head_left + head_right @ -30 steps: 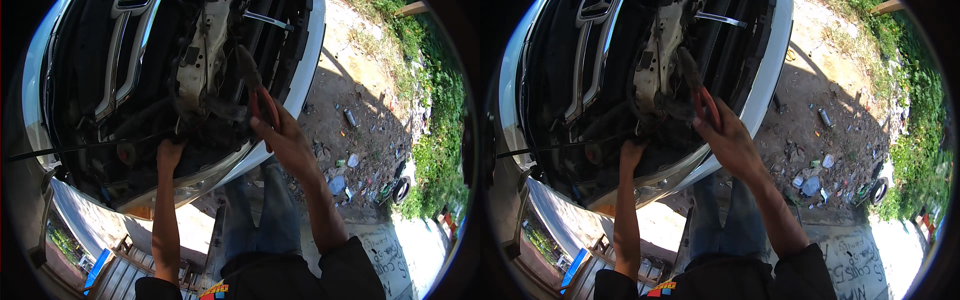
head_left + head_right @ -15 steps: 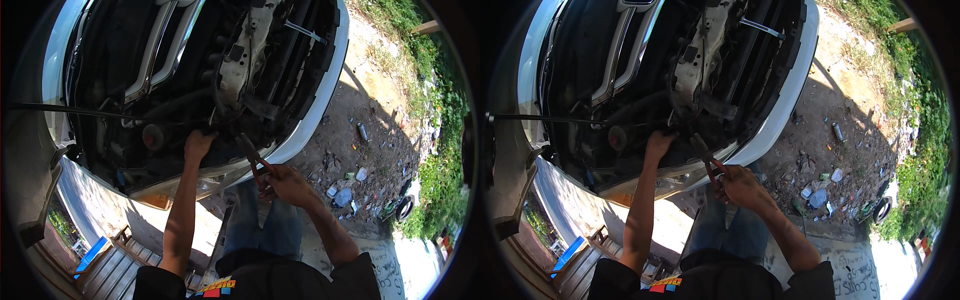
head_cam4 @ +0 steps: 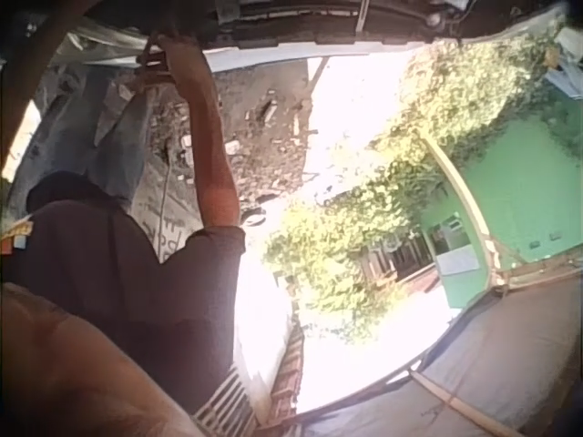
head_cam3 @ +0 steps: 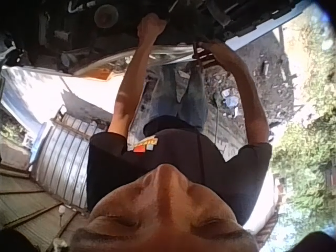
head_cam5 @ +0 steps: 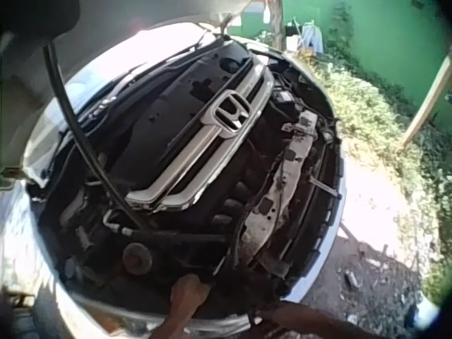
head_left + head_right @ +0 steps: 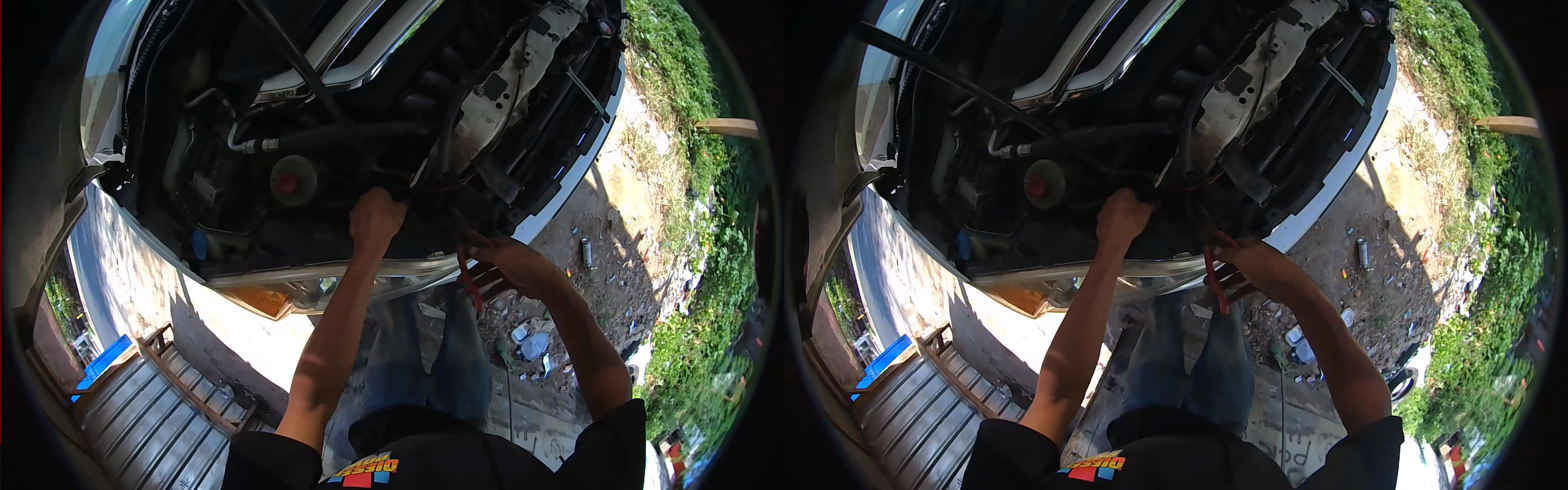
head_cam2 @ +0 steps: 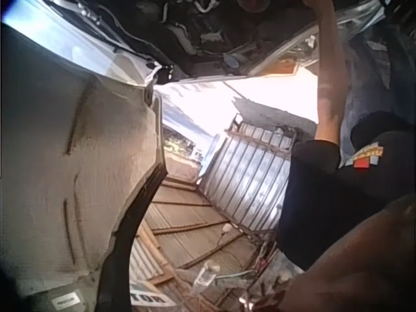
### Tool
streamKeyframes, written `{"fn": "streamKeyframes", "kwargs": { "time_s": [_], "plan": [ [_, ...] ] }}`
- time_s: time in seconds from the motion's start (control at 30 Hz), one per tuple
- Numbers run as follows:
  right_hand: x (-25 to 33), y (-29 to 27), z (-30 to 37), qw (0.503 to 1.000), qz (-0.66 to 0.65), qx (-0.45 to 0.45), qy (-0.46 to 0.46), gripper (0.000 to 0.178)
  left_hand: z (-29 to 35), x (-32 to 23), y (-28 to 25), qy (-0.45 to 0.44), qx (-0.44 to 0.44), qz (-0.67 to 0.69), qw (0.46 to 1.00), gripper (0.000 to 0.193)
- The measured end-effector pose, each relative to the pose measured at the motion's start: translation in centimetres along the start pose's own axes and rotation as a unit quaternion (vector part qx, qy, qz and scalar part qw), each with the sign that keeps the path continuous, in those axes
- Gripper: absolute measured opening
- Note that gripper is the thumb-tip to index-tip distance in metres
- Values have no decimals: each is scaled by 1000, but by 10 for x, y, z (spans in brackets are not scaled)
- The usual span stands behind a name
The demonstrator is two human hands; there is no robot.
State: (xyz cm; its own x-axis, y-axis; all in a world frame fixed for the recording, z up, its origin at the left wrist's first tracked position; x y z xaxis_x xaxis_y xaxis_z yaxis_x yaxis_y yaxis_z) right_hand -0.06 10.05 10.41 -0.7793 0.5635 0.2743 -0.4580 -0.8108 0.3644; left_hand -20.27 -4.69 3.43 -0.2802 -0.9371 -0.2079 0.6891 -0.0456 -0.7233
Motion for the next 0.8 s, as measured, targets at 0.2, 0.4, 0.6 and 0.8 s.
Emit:
{"fn": "streamKeyframes", "kwargs": {
  "time_s": [0.2,0.4,0.6,0.8],
  "plan": [
    [23,-7,-21,997,51,-3,51,40,7,7,6,46,-94,62,993,29],
    [32,-5,-19,997,38,-3,65,35,5,4,-1,14,-15,33,999,39],
    [34,-3,-19,995,29,-15,91,36,-1,4,6,52,-29,12,998,27],
    [2,10,-30,992,-86,-25,90,37,0,4,14,117,-69,-55,989,26]
  ]
}}
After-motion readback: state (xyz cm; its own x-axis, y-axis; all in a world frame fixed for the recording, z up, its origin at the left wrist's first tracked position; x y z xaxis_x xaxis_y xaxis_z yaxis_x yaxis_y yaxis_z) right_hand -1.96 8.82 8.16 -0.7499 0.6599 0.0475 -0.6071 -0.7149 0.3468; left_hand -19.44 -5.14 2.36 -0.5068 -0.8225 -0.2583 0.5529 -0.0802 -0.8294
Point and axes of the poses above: each hand's wrist, its own z-axis away from the middle knuckle, its own y-axis out of the palm, x = y × z, the point moved 1 cm from there along -z, towards the middle knuckle, and after that the axes turned 4 degrees about -z, right-handed, at the moved point
